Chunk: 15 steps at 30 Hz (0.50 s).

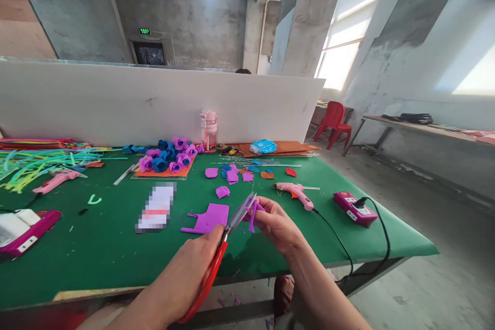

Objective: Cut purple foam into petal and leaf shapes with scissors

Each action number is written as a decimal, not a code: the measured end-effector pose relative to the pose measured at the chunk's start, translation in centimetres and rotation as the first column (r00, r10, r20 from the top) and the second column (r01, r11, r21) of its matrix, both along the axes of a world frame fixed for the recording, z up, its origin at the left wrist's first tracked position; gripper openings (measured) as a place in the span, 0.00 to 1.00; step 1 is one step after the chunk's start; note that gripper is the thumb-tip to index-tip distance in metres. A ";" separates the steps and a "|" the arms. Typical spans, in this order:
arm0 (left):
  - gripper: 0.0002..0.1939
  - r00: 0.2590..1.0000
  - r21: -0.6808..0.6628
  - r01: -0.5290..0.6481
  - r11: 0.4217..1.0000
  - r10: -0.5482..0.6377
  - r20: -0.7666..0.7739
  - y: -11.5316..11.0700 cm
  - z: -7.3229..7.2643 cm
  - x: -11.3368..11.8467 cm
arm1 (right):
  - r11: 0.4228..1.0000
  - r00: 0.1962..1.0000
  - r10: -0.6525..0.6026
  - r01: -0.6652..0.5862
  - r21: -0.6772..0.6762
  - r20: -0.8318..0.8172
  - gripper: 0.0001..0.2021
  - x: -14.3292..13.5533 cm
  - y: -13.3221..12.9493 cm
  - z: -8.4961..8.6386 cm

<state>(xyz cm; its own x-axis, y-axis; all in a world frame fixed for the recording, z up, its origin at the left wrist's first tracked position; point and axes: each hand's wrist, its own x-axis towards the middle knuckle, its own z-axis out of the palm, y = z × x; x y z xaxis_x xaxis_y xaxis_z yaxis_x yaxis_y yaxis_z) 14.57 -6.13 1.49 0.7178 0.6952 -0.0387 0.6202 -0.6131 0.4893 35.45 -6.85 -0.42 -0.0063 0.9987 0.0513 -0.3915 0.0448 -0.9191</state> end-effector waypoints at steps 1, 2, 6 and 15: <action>0.10 1.000 -0.004 -0.001 1.000 0.001 0.004 0.0 0.0 0.0 | 1.000 1.000 0.002 -0.002 -0.004 0.002 0.11 0.0 0.0 -0.1; 0.09 1.000 -0.010 -0.005 1.000 0.005 0.005 0.0 0.1 0.0 | 1.000 1.000 0.004 -0.003 -0.009 0.003 0.10 0.1 0.0 -0.1; 0.07 1.000 -0.049 -0.010 0.999 0.011 0.007 -0.1 0.2 -0.1 | 1.000 1.000 -0.006 0.006 -0.023 -0.005 0.09 0.2 0.0 -0.2; 0.07 0.981 -0.289 -0.005 0.957 0.061 0.186 0.1 -1.3 -0.5 | 0.998 1.000 -0.009 0.011 -0.069 0.020 0.10 0.5 0.1 -0.3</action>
<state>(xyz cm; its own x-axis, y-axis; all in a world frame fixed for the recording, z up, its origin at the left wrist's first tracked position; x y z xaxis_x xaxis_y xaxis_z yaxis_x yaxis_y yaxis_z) 14.09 -6.06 0.19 0.7078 0.6988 -0.1035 0.5155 -0.4108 0.7520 35.98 -6.73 -0.70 0.0033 0.9998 -0.0179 -0.3736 -0.0154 -0.9275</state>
